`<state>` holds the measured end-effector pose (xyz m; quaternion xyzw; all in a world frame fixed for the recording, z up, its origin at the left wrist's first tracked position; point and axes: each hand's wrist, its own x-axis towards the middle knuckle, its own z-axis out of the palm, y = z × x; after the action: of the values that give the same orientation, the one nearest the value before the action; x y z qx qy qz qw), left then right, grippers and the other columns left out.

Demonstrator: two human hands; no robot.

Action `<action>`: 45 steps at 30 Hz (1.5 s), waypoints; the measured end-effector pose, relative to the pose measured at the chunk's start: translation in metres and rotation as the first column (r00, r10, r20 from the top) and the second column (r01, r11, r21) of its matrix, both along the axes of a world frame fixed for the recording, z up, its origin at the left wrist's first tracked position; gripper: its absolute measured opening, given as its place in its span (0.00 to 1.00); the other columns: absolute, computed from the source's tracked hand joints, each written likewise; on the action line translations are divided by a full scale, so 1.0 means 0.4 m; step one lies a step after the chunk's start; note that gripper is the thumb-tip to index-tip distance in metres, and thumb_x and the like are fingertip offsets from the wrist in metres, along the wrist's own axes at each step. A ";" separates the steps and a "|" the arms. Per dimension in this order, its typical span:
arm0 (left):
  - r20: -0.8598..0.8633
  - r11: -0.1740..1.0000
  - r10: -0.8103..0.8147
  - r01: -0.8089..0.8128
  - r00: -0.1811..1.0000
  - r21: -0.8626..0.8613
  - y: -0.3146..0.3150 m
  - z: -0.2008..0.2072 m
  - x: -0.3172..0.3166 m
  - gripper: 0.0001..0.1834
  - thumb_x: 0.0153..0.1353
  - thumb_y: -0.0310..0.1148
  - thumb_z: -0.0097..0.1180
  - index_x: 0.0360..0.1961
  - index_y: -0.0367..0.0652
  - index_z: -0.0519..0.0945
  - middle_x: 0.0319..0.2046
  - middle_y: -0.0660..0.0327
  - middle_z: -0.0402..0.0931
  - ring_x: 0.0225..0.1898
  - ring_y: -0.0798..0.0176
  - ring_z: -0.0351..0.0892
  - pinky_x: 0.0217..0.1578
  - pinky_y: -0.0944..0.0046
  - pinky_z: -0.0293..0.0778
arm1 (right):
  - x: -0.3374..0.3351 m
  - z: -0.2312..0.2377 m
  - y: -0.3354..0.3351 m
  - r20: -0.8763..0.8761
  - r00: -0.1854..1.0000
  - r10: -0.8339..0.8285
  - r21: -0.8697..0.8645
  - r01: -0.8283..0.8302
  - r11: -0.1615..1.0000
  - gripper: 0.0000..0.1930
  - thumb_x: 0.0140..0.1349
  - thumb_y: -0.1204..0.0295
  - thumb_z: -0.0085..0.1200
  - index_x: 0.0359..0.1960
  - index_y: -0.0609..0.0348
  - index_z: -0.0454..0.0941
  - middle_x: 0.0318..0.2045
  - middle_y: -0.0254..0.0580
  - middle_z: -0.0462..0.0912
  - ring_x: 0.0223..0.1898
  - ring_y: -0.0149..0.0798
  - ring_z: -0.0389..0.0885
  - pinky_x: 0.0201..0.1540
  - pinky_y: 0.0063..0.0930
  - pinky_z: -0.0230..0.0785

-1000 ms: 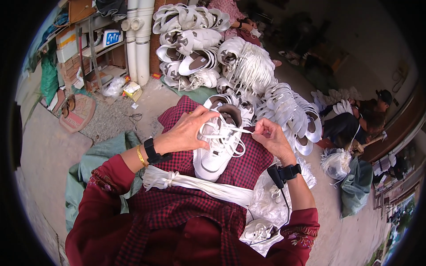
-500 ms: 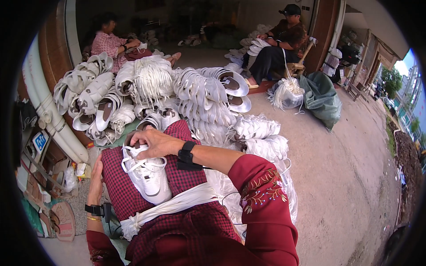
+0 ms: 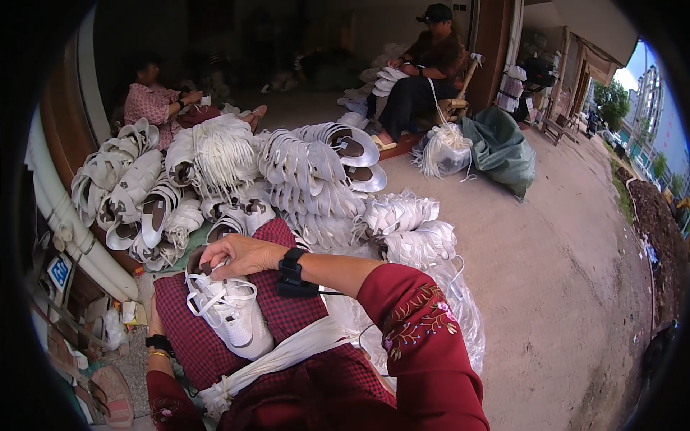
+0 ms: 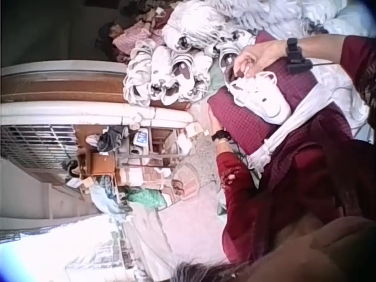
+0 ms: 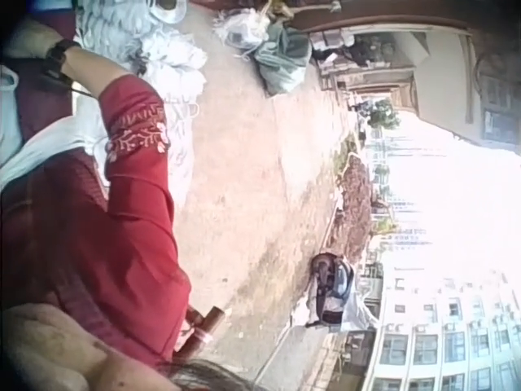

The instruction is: The recorder is lacing a white sneaker while sitting in a shoe assembly area.

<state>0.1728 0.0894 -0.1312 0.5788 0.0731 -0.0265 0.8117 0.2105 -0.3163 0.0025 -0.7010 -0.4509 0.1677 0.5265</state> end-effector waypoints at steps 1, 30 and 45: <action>0.022 1.000 0.009 -0.009 1.000 0.015 -0.034 0.044 0.032 0.34 0.71 0.58 0.40 0.61 0.39 0.75 0.54 0.55 0.78 0.52 0.56 0.79 0.58 0.59 0.72 | 0.000 0.005 -0.004 -0.011 1.000 -0.002 -0.009 0.002 1.000 0.23 0.61 0.66 0.66 0.56 0.62 0.77 0.43 0.39 0.83 0.45 0.30 0.78 0.49 0.27 0.73; 0.256 0.969 -0.070 0.005 0.964 0.249 0.051 0.038 -0.017 0.34 0.71 0.58 0.39 0.62 0.39 0.73 0.55 0.54 0.77 0.53 0.56 0.79 0.58 0.59 0.73 | 0.007 -0.029 0.010 -0.007 0.999 0.051 0.122 -0.050 0.991 0.18 0.61 0.68 0.64 0.49 0.64 0.79 0.36 0.32 0.84 0.39 0.25 0.78 0.45 0.24 0.72; 0.345 0.994 0.030 -0.065 0.938 0.091 -0.013 0.026 -0.003 0.35 0.71 0.58 0.39 0.63 0.38 0.73 0.56 0.54 0.77 0.53 0.56 0.79 0.58 0.59 0.73 | -0.004 -0.019 0.009 -0.027 1.000 -0.001 0.109 0.004 0.994 0.18 0.61 0.70 0.63 0.50 0.65 0.78 0.37 0.31 0.82 0.39 0.25 0.77 0.45 0.22 0.72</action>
<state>0.1714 0.0844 -0.1209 0.6128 -0.0543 0.0984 0.7822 0.2091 -0.3127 -0.0052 -0.6694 -0.4514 0.1519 0.5702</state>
